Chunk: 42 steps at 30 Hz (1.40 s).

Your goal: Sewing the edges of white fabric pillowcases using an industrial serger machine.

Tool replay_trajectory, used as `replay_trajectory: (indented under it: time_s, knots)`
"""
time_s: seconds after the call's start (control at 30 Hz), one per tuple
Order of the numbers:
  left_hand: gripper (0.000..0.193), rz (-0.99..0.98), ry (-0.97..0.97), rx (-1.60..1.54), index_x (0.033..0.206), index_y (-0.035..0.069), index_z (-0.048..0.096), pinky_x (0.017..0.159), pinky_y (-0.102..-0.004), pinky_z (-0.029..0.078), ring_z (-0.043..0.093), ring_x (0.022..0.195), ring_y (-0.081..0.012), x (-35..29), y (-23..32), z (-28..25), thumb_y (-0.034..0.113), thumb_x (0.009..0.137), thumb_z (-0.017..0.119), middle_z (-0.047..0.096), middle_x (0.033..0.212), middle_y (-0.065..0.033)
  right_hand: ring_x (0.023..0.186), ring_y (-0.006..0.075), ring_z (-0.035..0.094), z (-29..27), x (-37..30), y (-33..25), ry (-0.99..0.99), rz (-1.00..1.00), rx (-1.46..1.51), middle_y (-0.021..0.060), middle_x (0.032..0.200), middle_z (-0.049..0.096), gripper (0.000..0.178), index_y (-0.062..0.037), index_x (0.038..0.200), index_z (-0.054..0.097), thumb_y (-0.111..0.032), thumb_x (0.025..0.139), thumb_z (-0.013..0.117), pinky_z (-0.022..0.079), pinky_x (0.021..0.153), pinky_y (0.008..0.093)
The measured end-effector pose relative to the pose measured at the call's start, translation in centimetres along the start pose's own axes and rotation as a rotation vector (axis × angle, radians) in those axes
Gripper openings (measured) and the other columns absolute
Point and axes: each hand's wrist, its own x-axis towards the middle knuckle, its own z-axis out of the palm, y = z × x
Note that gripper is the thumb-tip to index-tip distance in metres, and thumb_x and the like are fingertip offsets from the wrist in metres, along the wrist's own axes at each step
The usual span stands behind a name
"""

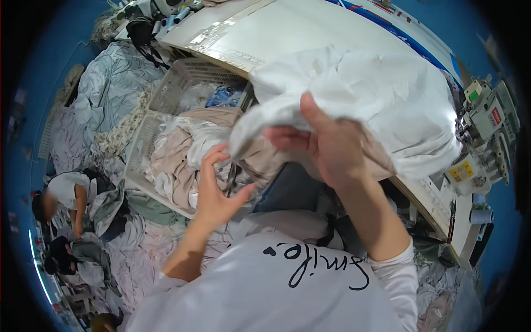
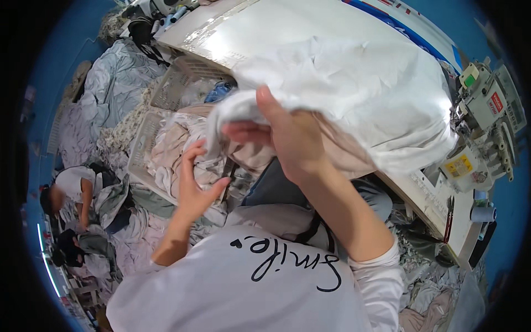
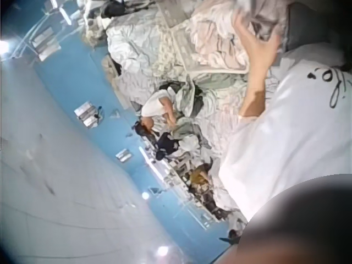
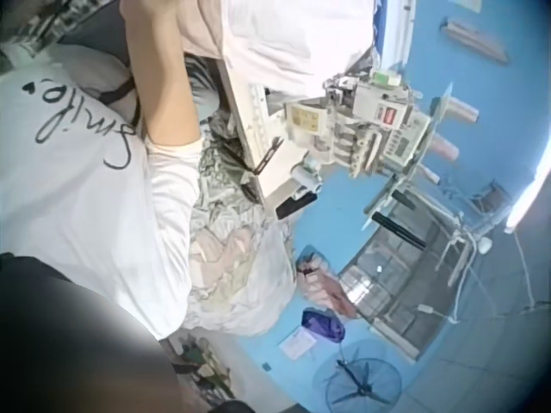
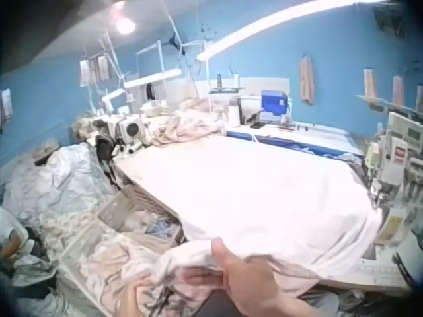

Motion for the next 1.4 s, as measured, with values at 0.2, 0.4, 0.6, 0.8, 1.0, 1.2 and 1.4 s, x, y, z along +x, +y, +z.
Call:
replay_trajectory:
  time_s: [0.2, 0.4, 0.6, 0.8, 1.0, 1.2, 1.4]
  knots:
    - [0.047, 0.241, 0.513, 0.23, 0.112, 0.005, 0.046, 0.094, -0.0407, 0.038, 0.047, 0.115, -0.0335, 5.4, -1.3, 3.8, 0.004, 0.07, 0.067, 0.052, 0.122, -0.0165, 0.084, 0.0257, 0.067, 5.7, -1.5, -1.8, -0.047, -0.104, -0.102, 0.0231, 0.095, 0.064, 0.053, 0.0169, 0.106, 0.052, -0.034, 0.1, 0.038, 0.054, 0.077, 0.0317]
    - [0.042, 0.608, 0.624, 0.206, 0.104, 0.004, 0.053, 0.087, -0.0343, 0.047, 0.061, 0.093, -0.0287, 10.7, 0.3, -0.4, -0.011, 0.065, 0.055, 0.064, 0.102, -0.0085, 0.078, 0.0274, 0.068, 3.4, -3.6, -5.5, 0.271, -0.403, -0.232, 0.0281, 0.093, 0.064, 0.047, 0.0168, 0.101, 0.051, -0.03, 0.098, 0.043, 0.054, 0.075, 0.0311]
    - [0.042, 0.479, 0.792, 0.562, 0.104, 0.006, 0.054, 0.089, -0.0351, 0.045, 0.056, 0.103, -0.0299, 10.9, -3.2, -14.3, 0.006, 0.065, 0.069, 0.06, 0.109, -0.0107, 0.093, 0.0327, 0.064, -5.4, -2.8, -16.3, 0.383, -0.813, 0.068, 0.0312, 0.11, 0.055, 0.03, 0.0142, 0.111, 0.04, -0.011, 0.096, 0.046, 0.056, 0.087, 0.0358]
    - [0.033, -0.452, 0.23, 1.055, 0.108, 0.003, 0.057, 0.083, -0.0413, 0.045, 0.058, 0.101, -0.0346, 7.3, -12.8, -20.6, 0.017, 0.078, 0.058, 0.062, 0.106, -0.0178, 0.086, 0.0274, 0.066, -13.0, -1.1, -18.7, 0.611, -0.802, -0.038, 0.0234, 0.101, 0.06, 0.028, 0.0086, 0.109, 0.042, -0.014, 0.095, 0.051, 0.059, 0.073, 0.0311]
    - [0.039, -0.209, 0.105, 0.726, 0.12, 0.005, 0.055, 0.087, -0.0379, 0.045, 0.058, 0.106, -0.0319, 13.2, -12.3, -21.4, 0.024, 0.086, 0.053, 0.061, 0.113, -0.0206, 0.051, 0.0105, 0.058, -13.9, -1.8, -16.3, 0.547, -0.453, -0.299, 0.0074, 0.07, 0.062, 0.027, -0.0006, 0.088, 0.057, -0.027, 0.088, 0.064, 0.05, 0.046, 0.0189]
    - [0.039, -0.145, 0.384, -0.21, 0.108, 0.007, 0.061, 0.079, -0.0354, 0.048, 0.063, 0.093, -0.0259, 28.8, 0.3, -28.3, 0.038, 0.086, 0.053, 0.066, 0.103, -0.0104, 0.04, 0.0059, 0.041, -15.0, -3.2, -18.3, 0.692, -0.389, -0.129, -0.0022, 0.056, 0.049, 0.022, -0.0113, 0.075, 0.054, -0.026, 0.09, 0.061, 0.031, 0.035, 0.0177]
    - [0.032, -0.182, 0.59, 1.07, 0.098, 0.012, 0.066, 0.075, -0.0401, 0.048, 0.063, 0.09, -0.0315, 28.0, -7.5, -35.2, 0.034, 0.076, 0.059, 0.067, 0.096, -0.0138, 0.046, 0.0059, 0.041, -15.5, -2.5, -19.5, 0.692, -0.581, 0.028, -0.0013, 0.066, 0.048, 0.015, -0.0094, 0.087, 0.049, -0.021, 0.094, 0.054, 0.032, 0.038, 0.0184]
